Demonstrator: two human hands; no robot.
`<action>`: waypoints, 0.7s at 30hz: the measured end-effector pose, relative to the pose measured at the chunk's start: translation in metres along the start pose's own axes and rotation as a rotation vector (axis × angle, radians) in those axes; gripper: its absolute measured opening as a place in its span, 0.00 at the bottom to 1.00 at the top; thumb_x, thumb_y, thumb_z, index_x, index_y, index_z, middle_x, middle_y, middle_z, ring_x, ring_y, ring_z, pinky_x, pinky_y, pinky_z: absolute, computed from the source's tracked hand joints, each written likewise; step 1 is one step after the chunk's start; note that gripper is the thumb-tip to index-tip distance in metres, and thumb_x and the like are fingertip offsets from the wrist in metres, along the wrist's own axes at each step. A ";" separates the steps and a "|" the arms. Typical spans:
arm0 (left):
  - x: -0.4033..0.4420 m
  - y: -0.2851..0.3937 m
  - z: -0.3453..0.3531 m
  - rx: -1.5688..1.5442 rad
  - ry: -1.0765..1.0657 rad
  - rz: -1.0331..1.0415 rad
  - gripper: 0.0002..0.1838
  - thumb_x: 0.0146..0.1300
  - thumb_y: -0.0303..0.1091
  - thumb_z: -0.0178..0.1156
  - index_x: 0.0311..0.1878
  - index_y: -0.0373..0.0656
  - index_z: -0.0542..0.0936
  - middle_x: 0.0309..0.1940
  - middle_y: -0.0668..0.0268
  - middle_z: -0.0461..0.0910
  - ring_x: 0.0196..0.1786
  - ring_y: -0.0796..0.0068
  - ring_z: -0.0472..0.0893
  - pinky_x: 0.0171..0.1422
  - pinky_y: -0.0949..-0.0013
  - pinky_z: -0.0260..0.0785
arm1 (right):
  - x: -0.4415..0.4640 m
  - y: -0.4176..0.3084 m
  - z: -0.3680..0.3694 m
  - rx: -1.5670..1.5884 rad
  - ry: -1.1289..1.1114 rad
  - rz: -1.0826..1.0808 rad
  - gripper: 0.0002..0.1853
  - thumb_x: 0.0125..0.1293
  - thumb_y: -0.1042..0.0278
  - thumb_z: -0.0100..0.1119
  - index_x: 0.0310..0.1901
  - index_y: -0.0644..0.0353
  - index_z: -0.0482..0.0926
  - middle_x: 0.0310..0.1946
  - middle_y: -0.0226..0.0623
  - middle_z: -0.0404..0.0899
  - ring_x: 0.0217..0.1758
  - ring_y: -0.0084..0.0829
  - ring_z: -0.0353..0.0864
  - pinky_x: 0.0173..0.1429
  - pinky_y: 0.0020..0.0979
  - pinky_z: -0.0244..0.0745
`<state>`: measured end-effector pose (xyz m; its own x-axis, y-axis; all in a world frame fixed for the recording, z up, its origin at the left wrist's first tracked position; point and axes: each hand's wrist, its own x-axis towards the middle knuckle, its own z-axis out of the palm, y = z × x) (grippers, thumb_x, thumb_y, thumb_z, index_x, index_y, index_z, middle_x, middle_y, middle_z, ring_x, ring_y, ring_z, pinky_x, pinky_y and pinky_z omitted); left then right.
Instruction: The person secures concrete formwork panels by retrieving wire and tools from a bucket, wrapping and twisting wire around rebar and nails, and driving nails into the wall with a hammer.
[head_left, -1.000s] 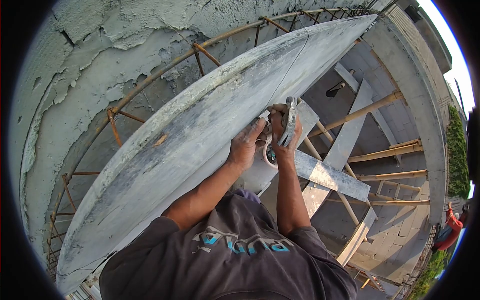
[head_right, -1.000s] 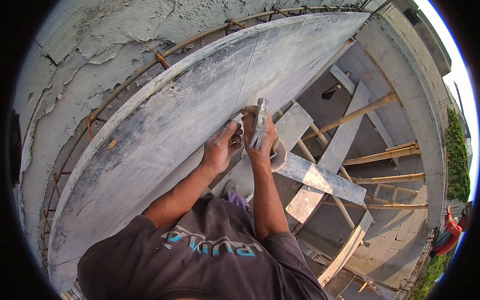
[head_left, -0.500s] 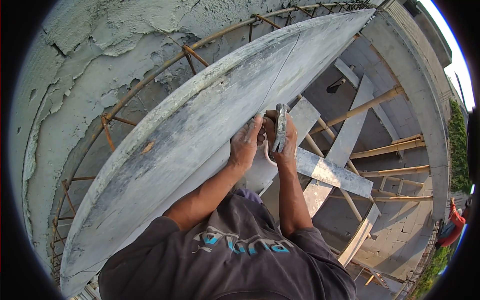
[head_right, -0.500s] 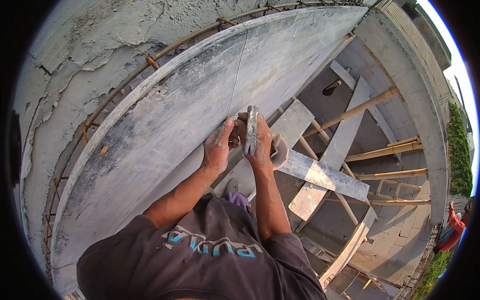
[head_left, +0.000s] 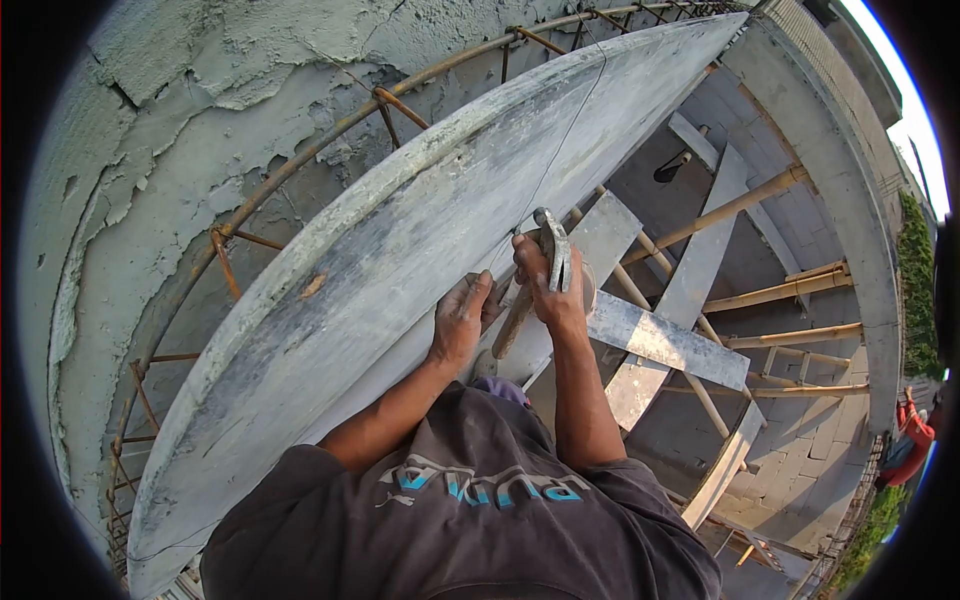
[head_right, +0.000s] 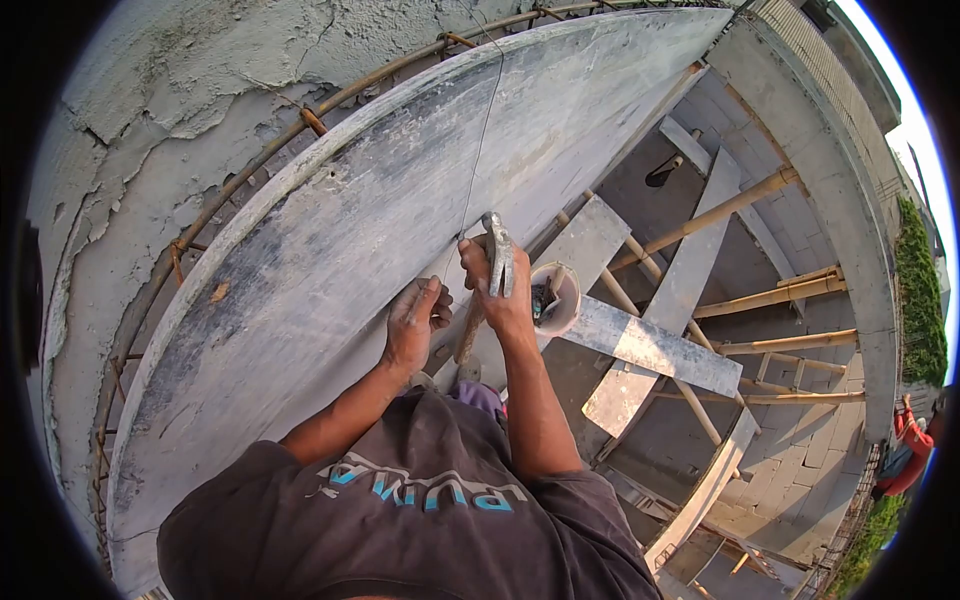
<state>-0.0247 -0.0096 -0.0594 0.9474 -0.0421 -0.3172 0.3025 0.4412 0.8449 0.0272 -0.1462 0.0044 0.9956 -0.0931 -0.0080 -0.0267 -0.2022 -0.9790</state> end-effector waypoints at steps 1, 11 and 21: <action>-0.002 0.000 -0.005 0.006 -0.006 0.000 0.18 0.73 0.53 0.59 0.42 0.46 0.79 0.34 0.71 0.78 0.35 0.82 0.76 0.43 0.74 0.69 | -0.003 0.000 0.001 0.053 -0.028 0.049 0.16 0.67 0.60 0.65 0.31 0.66 0.78 0.19 0.31 0.75 0.21 0.22 0.71 0.27 0.30 0.66; -0.011 -0.009 -0.025 0.077 0.059 0.027 0.17 0.76 0.49 0.57 0.40 0.44 0.80 0.33 0.74 0.78 0.36 0.85 0.73 0.44 0.78 0.65 | -0.018 0.007 0.035 0.552 0.009 0.139 0.10 0.68 0.66 0.65 0.40 0.61 0.75 0.27 0.30 0.74 0.27 0.22 0.71 0.31 0.28 0.69; -0.014 -0.002 -0.019 0.126 0.001 0.073 0.15 0.76 0.45 0.57 0.45 0.40 0.80 0.37 0.72 0.80 0.42 0.84 0.77 0.50 0.76 0.68 | -0.031 -0.004 0.029 0.275 0.082 0.064 0.14 0.69 0.63 0.64 0.42 0.69 0.82 0.26 0.31 0.80 0.25 0.19 0.74 0.31 0.25 0.70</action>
<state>-0.0402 0.0071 -0.0650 0.9673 -0.0127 -0.2534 0.2435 0.3271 0.9131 -0.0007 -0.1147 0.0030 0.9818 -0.1784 -0.0660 -0.0529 0.0770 -0.9956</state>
